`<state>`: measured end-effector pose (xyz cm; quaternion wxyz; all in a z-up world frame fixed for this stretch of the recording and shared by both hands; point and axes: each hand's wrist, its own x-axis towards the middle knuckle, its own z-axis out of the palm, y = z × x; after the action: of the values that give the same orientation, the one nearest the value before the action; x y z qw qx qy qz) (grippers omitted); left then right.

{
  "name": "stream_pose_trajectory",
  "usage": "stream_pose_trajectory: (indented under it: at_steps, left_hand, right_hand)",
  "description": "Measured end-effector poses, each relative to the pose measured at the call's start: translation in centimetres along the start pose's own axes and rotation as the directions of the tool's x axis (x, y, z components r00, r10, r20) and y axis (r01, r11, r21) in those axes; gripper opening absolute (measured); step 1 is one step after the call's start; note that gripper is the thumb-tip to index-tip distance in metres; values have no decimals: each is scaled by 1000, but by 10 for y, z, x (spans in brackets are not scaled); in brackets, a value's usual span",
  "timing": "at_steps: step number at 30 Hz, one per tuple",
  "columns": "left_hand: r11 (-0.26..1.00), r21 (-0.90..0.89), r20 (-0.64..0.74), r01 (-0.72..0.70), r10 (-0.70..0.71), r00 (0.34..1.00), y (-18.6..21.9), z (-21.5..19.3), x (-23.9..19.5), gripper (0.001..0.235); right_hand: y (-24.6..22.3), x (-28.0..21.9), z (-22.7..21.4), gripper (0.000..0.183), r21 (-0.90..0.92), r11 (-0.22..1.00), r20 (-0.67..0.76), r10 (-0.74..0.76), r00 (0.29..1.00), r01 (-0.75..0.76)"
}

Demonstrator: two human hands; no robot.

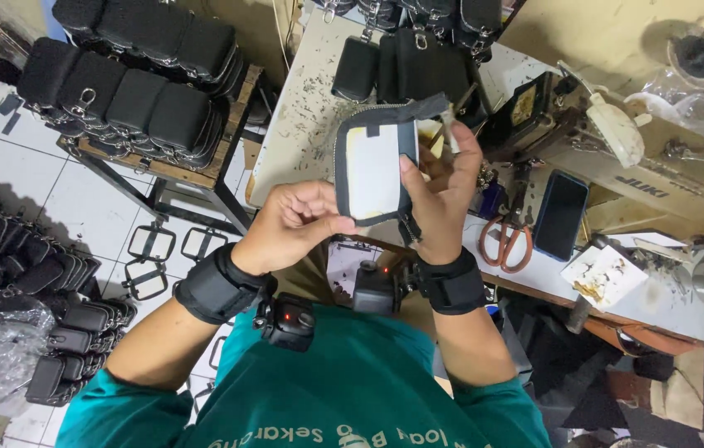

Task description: The person applies a dark liquid to the interior lining of small black pouches using a small brush. They open each pouch, apply the liquid along the edges and seams, then close it and set it aside. The person repeats this process on multiple pouches.

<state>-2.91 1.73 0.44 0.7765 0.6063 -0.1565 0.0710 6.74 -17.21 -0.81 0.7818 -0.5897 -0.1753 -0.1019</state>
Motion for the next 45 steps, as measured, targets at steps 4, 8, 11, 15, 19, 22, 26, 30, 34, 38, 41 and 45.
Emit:
stream_pose_trajectory:
  at_steps: [4, 8, 11, 15, 19, 22, 26, 30, 34, 38, 41, 45]
  left_hand:
    - [998, -43, 146, 42, -35, 989, -19, -24, -4, 17]
    - [977, -196, 210, 87, -45, 977, -26, -46, 3, 32]
    - [909, -395, 147, 134, -81, 986, -48, -47, 6, 38]
    - [805, -573, 125, 153, -98, 987, -76, -44, 8, 47]
    - [836, -529, 76, 144, -122, 990, -90, -49, 13, 55]
    - [919, -387, 19, 78, -76, 997, -68, -61, 20, 41]
    - [976, 211, 34, -48, 42, 999, -14, -72, 23, 30]
    - [921, 386, 55, -47, 28, 998, -6, -80, 22, 32]
    - [951, 297, -29, 90, -85, 996, -43, -90, 18, 25]
    - [923, 375, -27, 90, -87, 996, -63, -98, 14, 27]
    - [897, 429, -41, 103, -94, 995, -71, -104, 11, 29]
    - [896, 429, -51, 119, -108, 993, -72, -105, 8, 29]
  right_hand:
    - [9, -6, 2, 69, 55, 998, 34, -17, 999, 16]
    - [-2, -11, 11, 79, 11, 999, 77, -39, 996, 39]
    - [-1, -18, 18, 86, -17, 999, 124, -39, 991, 42]
    - [-2, -21, 24, 79, 55, 996, 209, -81, 975, 70]
    - [-4, -14, 24, 79, 99, 993, 215, -91, 972, 71]
    - [-26, -5, 18, 50, -145, 984, 204, -74, 976, 105]
    - [-44, 19, -26, 16, -505, 843, 206, -92, 974, 186]
    - [-40, 40, -51, 20, -669, 709, 322, 5, 947, 223]
    - [-25, 52, -53, 14, -771, 525, 442, 32, 896, 362]
    - [-8, 57, -49, 22, -819, 397, 453, 4, 892, 414]
    - [5, 62, -49, 23, -805, 356, 500, -21, 866, 474]
    - [18, 65, -52, 21, -810, 298, 525, -14, 851, 505]
